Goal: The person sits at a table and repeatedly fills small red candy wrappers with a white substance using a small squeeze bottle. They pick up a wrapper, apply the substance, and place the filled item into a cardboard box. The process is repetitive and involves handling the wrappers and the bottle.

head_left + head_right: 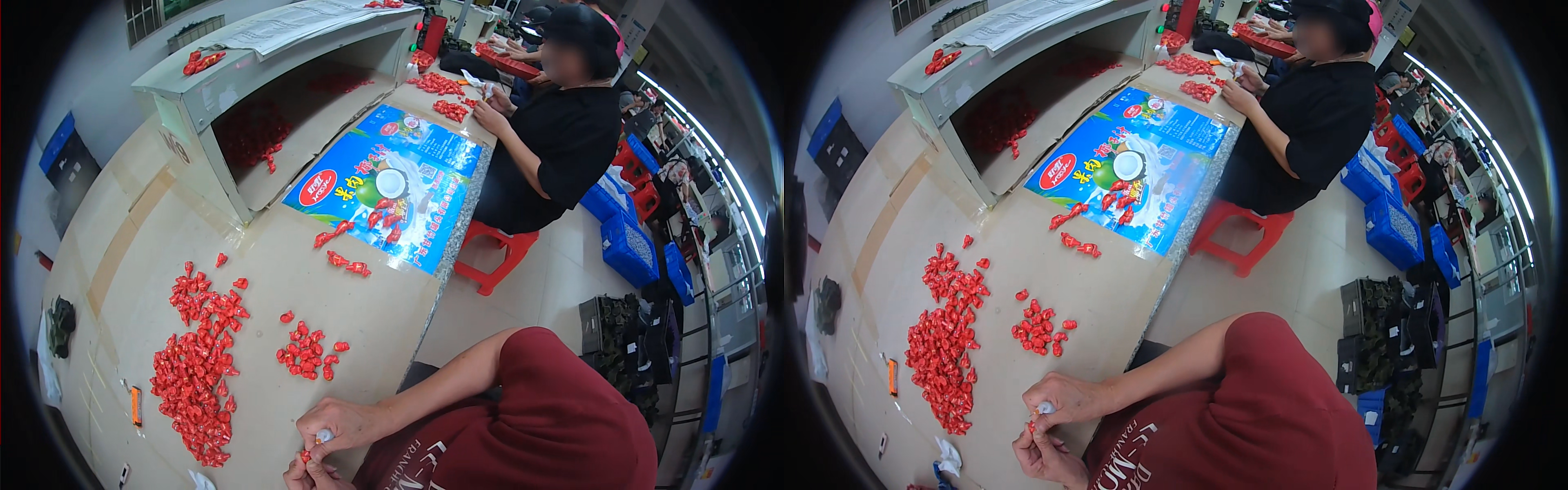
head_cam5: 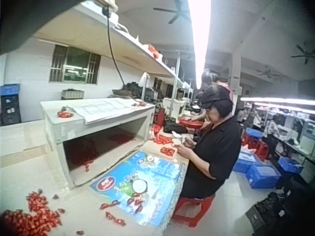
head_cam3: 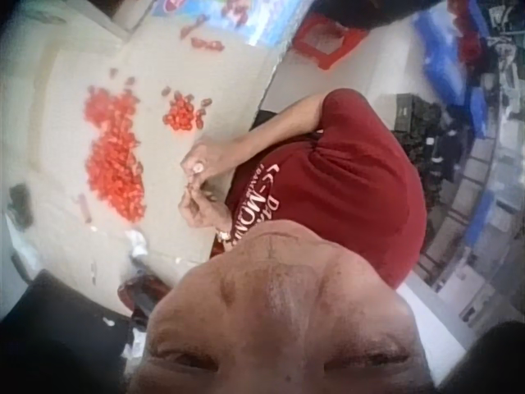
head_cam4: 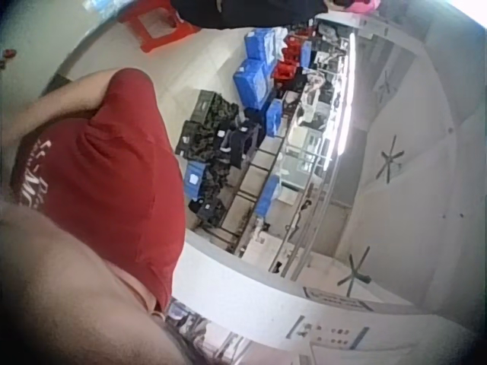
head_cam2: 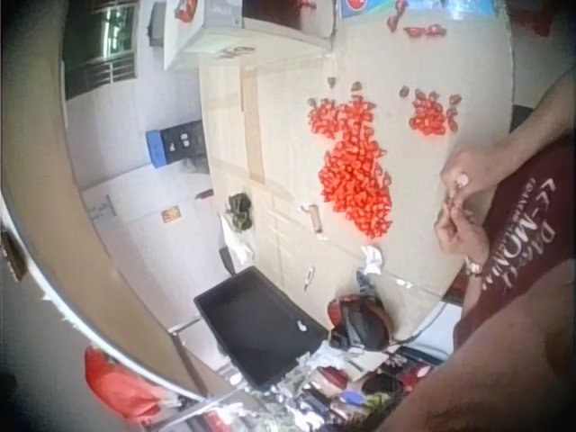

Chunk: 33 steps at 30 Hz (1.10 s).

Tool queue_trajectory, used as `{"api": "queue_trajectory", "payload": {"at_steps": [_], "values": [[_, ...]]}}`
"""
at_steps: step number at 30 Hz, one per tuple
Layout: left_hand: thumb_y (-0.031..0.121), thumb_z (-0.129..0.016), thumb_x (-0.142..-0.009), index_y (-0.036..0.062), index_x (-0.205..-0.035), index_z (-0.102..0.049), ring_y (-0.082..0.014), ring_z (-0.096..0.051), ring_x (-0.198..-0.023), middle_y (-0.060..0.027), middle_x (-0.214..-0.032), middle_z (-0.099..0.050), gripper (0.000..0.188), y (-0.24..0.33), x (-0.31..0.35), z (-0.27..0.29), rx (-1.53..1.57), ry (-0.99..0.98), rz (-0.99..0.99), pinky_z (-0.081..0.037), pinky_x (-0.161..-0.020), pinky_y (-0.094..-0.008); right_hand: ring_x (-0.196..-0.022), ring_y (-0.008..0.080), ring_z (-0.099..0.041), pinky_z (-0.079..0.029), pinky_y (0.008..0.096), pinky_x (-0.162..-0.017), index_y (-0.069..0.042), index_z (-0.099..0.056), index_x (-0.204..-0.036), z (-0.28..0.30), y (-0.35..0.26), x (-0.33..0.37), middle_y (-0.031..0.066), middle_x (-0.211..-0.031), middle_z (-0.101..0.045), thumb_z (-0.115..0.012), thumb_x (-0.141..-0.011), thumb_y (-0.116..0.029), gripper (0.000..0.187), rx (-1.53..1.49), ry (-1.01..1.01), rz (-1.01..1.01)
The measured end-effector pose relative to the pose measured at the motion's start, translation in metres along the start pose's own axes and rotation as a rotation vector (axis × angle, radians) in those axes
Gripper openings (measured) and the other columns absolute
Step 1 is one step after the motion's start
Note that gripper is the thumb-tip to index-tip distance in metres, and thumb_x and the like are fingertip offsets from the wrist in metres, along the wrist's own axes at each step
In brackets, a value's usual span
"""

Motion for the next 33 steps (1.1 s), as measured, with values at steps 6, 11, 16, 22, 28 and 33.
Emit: {"api": "queue_trajectory", "payload": {"at_steps": [6,11,16,22,28,33], "values": [[0.006,-0.063,-0.088,-0.0037,-0.096,-0.061,-0.0112,-0.048,-0.057,-0.014,-0.09,-0.068,0.013,-0.004,-0.001,0.004,-0.039,-0.039,-0.008,-0.038,-0.049,-0.022,-0.052,0.0238,-0.047,-0.036,0.0355,-0.05,-0.001,-0.046,-0.069,0.0,-0.001,0.0,0.0098,-0.057,-0.047,-0.073,-0.077,-0.037,0.046,-0.046,0.003,-0.009],[0.011,-0.063,-0.09,0.002,-0.085,-0.054,-0.0037,-0.039,-0.049,-0.0028,-0.069,-0.055,0.014,0.0,-0.005,-0.004,0.019,-0.002,-0.041,-0.025,-0.042,-0.0182,-0.058,0.022,-0.052,-0.038,0.0347,-0.053,-0.002,-0.055,-0.073,0.003,-0.004,-0.001,0.0068,-0.063,-0.052,-0.073,-0.076,-0.023,0.028,0.012,-0.042,-0.02],[0.01,-0.063,-0.09,0.002,-0.085,-0.054,-0.004,-0.039,-0.048,-0.0029,-0.069,-0.055,0.013,-0.001,-0.006,-0.001,0.022,-0.026,-0.051,-0.025,-0.042,-0.0185,-0.061,0.0207,-0.055,-0.04,0.0343,-0.054,-0.002,-0.06,-0.075,0.004,-0.007,-0.001,0.0049,-0.066,-0.054,-0.074,-0.076,-0.018,0.021,0.034,-0.066,-0.042],[0.009,-0.063,-0.09,0.002,-0.085,-0.054,-0.0039,-0.039,-0.048,-0.003,-0.07,-0.056,0.013,0.001,-0.006,-0.004,0.038,-0.018,-0.051,-0.025,-0.042,-0.0184,-0.061,0.0205,-0.054,-0.04,0.0342,-0.054,-0.003,-0.06,-0.075,0.004,-0.008,-0.001,0.0048,-0.065,-0.054,-0.074,-0.076,-0.02,0.022,0.008,-0.053,-0.039],[0.008,-0.063,-0.089,0.002,-0.084,-0.054,-0.0038,-0.038,-0.048,-0.0029,-0.07,-0.055,0.012,0.001,-0.007,-0.004,0.043,-0.022,-0.056,-0.024,-0.042,-0.0186,-0.061,0.0205,-0.055,-0.04,0.0342,-0.054,-0.003,-0.059,-0.075,0.004,-0.01,-0.002,0.0048,-0.066,-0.054,-0.073,-0.077,-0.02,0.022,0.013,-0.065,-0.052],[0.008,-0.064,-0.089,0.002,-0.084,-0.055,-0.0035,-0.037,-0.048,-0.0025,-0.07,-0.055,0.012,0.006,-0.007,-0.007,0.035,-0.007,-0.037,-0.024,-0.042,-0.0188,-0.056,0.0236,-0.051,-0.038,0.0351,-0.053,0.0,-0.052,-0.073,0.003,-0.011,-0.003,0.0105,-0.061,-0.052,-0.073,-0.076,-0.024,0.032,-0.001,-0.023,-0.038]]}}
Point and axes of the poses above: each hand's wrist, its own x-axis away from the middle knuckle, its own z-axis out of the back of the hand, y = z × x, the point moved 3 cm from there along -x, towards the middle knuckle
